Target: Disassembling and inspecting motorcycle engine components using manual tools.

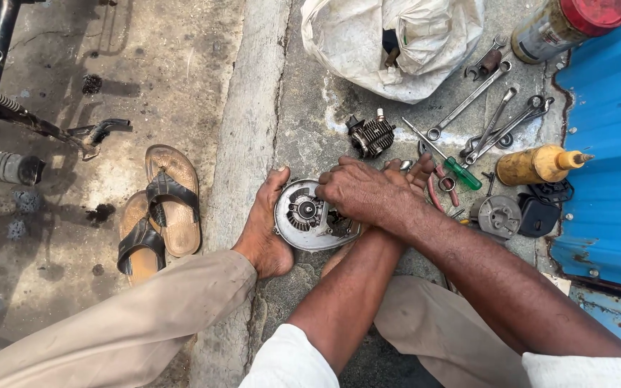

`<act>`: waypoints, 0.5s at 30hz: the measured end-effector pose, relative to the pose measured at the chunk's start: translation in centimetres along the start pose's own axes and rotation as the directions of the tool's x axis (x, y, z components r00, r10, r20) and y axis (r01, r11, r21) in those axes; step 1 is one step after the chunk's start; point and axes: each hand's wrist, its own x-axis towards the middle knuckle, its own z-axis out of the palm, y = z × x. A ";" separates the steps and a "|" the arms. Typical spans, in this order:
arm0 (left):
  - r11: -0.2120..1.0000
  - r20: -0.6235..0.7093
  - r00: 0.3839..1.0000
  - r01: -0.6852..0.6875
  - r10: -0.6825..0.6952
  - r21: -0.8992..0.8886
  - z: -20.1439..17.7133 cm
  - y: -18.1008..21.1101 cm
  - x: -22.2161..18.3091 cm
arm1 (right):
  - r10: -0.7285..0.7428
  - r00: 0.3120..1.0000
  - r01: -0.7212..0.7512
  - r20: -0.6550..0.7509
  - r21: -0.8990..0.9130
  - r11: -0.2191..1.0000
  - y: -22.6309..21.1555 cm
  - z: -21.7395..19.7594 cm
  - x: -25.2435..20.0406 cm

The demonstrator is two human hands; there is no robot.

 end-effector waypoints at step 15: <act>0.849 0.093 0.994 -0.003 0.062 -0.529 1.6 6.5 0.5 | 0.567 0.615 -0.354 -0.549 0.450 0.820 1.6 -0.5 -3.4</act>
